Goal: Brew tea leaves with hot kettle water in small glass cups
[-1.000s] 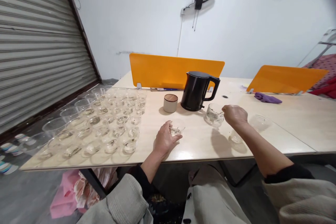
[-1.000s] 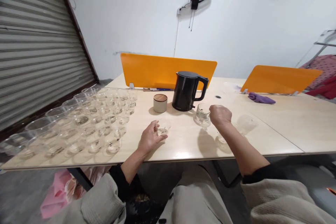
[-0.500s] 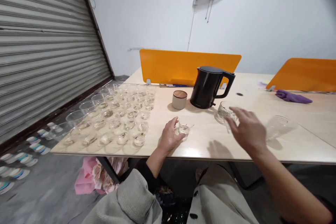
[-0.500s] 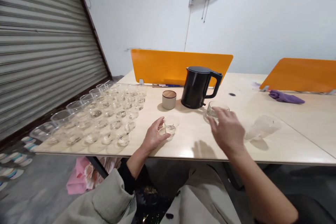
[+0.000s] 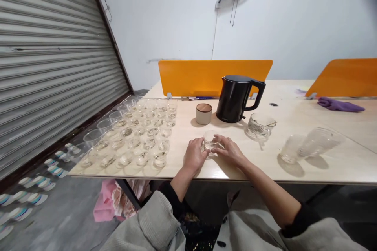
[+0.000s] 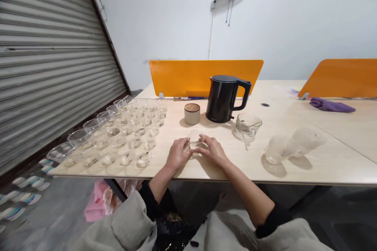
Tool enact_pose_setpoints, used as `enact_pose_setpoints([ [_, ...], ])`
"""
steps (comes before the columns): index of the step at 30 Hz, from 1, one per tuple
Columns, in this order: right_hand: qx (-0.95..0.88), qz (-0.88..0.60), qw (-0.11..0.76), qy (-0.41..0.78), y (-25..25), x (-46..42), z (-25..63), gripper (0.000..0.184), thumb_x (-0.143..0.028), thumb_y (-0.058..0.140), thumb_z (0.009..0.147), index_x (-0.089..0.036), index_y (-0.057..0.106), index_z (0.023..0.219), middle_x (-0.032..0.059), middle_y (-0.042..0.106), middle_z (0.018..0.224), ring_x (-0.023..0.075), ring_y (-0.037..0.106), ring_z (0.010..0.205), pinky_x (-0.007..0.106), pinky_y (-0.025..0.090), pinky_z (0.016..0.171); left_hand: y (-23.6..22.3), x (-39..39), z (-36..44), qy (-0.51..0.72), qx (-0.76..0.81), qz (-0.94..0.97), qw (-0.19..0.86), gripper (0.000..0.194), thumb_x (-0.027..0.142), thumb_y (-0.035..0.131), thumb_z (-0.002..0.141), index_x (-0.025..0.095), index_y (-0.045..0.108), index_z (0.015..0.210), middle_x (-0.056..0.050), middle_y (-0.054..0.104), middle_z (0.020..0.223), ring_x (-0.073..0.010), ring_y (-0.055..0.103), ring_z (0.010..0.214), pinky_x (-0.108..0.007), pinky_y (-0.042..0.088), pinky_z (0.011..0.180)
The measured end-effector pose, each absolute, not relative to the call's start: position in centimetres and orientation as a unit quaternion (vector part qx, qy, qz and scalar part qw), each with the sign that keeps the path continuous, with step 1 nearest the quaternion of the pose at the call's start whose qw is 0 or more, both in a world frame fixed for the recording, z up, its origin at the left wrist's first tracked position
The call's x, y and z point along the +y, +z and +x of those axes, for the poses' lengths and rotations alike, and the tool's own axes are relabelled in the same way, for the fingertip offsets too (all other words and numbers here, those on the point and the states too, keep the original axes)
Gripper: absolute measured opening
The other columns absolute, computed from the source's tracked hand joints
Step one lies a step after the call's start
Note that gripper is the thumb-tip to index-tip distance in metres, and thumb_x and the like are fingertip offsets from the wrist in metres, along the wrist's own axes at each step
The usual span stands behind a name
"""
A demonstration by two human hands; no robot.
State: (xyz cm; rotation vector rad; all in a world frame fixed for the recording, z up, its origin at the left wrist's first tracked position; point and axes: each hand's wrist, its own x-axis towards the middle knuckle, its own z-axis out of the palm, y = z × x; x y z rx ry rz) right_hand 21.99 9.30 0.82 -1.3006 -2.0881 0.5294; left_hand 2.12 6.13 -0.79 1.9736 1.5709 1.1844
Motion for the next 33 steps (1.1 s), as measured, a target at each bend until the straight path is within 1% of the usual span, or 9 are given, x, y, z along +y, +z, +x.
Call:
enact_pose_setpoints([
  [7,-0.8,-0.453,0.315,0.236,0.7,10.6,22.7,0.039,-0.038,0.072,0.083,-0.025,0.072,0.119,0.0075,0.076,0.119,0.0318,0.069,0.111,0.048,0.049,0.102,-0.4,6.0,2.3,0.404,0.559,0.702,0.178,0.042,0.019,0.073,0.084,0.02,0.066,0.126,-0.01,0.071,0.123,-0.0284,0.06,0.117,-0.042,0.049,0.105],
  [9,-0.801,-0.45,0.315,0.237,0.7,10.4,22.8,0.045,-0.036,0.074,0.08,-0.025,0.072,0.123,0.0086,0.076,0.122,0.0336,0.068,0.115,0.049,0.049,0.104,-0.6,6.0,2.1,0.417,0.559,0.694,0.18,0.047,0.018,0.073,0.084,0.019,0.064,0.13,-0.011,0.07,0.125,-0.0284,0.06,0.119,-0.043,0.049,0.106],
  [13,-0.787,-0.471,0.329,0.226,1.1,10.1,24.0,0.071,-0.036,0.078,0.074,-0.024,0.064,0.142,0.0125,0.067,0.142,0.0374,0.058,0.133,0.054,0.043,0.113,-1.2,6.2,1.6,0.467,0.562,0.658,0.181,0.048,0.017,0.068,0.087,0.021,0.062,0.134,-0.011,0.067,0.132,-0.0266,0.061,0.123,-0.044,0.049,0.109],
  [15,-0.767,-0.499,0.337,0.222,1.5,10.1,25.1,0.074,-0.039,0.074,0.077,-0.021,0.059,0.147,0.015,0.059,0.151,0.0366,0.053,0.14,0.055,0.039,0.117,-1.4,6.3,1.2,0.476,0.568,0.65,0.168,0.047,0.016,0.063,0.09,0.021,0.061,0.137,-0.012,0.064,0.137,-0.0265,0.058,0.128,-0.044,0.048,0.112],
  [17,-0.758,-0.512,0.333,0.228,1.8,10.0,26.1,0.069,-0.041,0.069,0.083,-0.019,0.059,0.148,0.0167,0.057,0.153,0.035,0.052,0.141,0.054,0.038,0.118,-1.5,6.3,1.0,0.466,0.578,0.653,0.15,0.047,0.014,0.059,0.091,0.018,0.06,0.138,-0.013,0.063,0.141,-0.0273,0.055,0.133,-0.045,0.045,0.115],
  [22,-0.79,-0.481,0.309,0.223,1.9,9.8,25.3,0.055,-0.041,0.07,0.082,-0.023,0.071,0.134,0.014,0.067,0.141,0.0367,0.057,0.135,0.054,0.042,0.115,-1.6,6.5,0.8,0.422,0.572,0.69,0.138,0.045,0.012,0.054,0.093,0.016,0.064,0.136,-0.014,0.065,0.141,-0.0287,0.052,0.137,-0.047,0.041,0.12],
  [27,-0.814,-0.444,0.323,0.192,1.3,9.7,23.0,0.039,-0.039,0.07,0.084,-0.021,0.078,0.117,0.0133,0.076,0.117,0.0362,0.068,0.114,0.05,0.049,0.103,-1.6,6.5,0.6,0.414,0.563,0.701,0.144,0.043,0.014,0.055,0.093,0.02,0.067,0.133,-0.01,0.069,0.135,-0.0276,0.055,0.134,-0.047,0.041,0.12],
  [30,-0.824,-0.426,0.324,0.185,1.1,9.8,22.6,0.038,-0.042,0.068,0.087,-0.02,0.077,0.117,0.0118,0.077,0.112,0.033,0.07,0.105,0.046,0.051,0.098,-1.5,6.5,0.6,0.412,0.56,0.704,0.144,0.042,0.015,0.057,0.092,0.021,0.067,0.133,-0.01,0.07,0.134,-0.028,0.056,0.132,-0.047,0.042,0.119],
  [33,-0.826,-0.432,0.317,0.174,1.0,9.8,22.5,0.042,-0.044,0.071,0.086,-0.021,0.076,0.12,0.0117,0.077,0.113,0.0334,0.069,0.107,0.046,0.051,0.097,-1.5,6.5,0.6,0.411,0.556,0.707,0.145,0.042,0.016,0.057,0.093,0.02,0.067,0.133,-0.011,0.07,0.133,-0.028,0.056,0.132,-0.046,0.043,0.118],
])
